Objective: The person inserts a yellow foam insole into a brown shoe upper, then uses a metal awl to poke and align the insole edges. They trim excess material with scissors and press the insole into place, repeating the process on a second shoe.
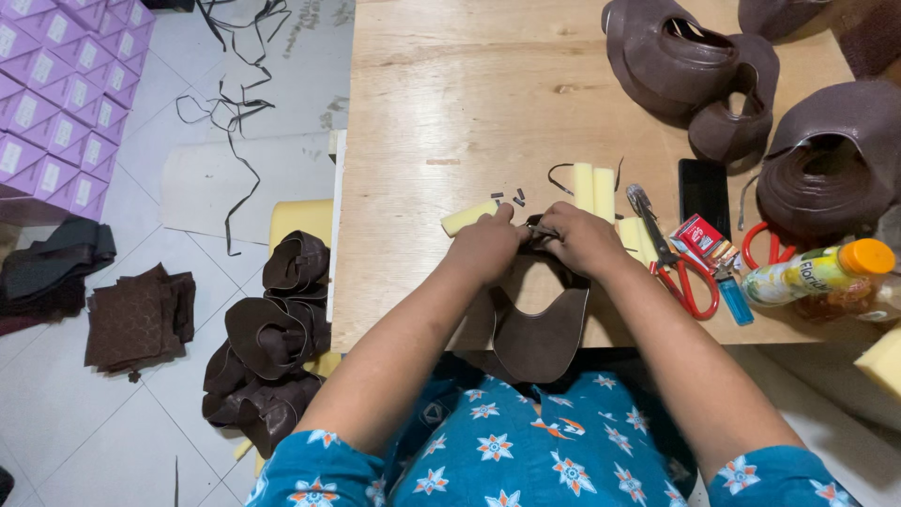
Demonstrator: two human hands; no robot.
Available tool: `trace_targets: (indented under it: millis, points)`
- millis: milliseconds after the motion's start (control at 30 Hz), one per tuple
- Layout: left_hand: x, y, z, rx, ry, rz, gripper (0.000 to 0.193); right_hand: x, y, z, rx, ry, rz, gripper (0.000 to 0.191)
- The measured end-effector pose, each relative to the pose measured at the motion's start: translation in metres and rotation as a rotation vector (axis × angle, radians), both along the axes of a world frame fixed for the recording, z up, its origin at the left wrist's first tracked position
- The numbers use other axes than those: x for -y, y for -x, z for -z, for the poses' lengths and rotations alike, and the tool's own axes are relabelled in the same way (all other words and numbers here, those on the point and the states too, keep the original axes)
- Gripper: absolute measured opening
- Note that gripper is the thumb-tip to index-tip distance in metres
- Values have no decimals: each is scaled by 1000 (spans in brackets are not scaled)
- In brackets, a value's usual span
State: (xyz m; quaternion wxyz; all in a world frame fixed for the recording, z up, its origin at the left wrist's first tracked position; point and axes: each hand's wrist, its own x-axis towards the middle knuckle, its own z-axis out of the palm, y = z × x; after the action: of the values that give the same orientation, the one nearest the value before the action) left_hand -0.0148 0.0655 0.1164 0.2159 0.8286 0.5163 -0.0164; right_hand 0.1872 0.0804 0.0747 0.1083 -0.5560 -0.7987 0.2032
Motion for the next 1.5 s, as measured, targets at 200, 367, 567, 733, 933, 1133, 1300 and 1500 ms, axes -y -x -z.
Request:
trace_targets:
  millis: [200, 367, 567, 733, 933, 1133, 1300, 1500]
  points:
    - [-5, 0, 25, 37, -57, -47, 30, 12, -2, 0, -132, -214, -38, 18]
    - [-12, -1, 50, 112, -157, -62, 23, 12, -3, -5, -144, -172, -4, 37]
    - [-16, -4, 63, 116, -229, -48, 21, 5, 6, -11, -52, -52, 44, 49]
    - [-8, 5, 59, 204, -332, -20, 14, -1, 10, -6, 16, 21, 80, 34]
    - [-2, 6, 52, 465, -374, -55, 9, -1, 7, 0, -29, 1, 64, 34]
    - [-3, 5, 46, 460, -226, -185, 15, -1, 9, 8, -44, 32, 111, 31]
    - [-5, 7, 49, 491, -111, -307, 40, -2, 10, 11, -73, -3, 98, 30]
    - [-13, 14, 58, 586, -14, -316, 43, 1, 18, 3, -77, -4, 144, 30]
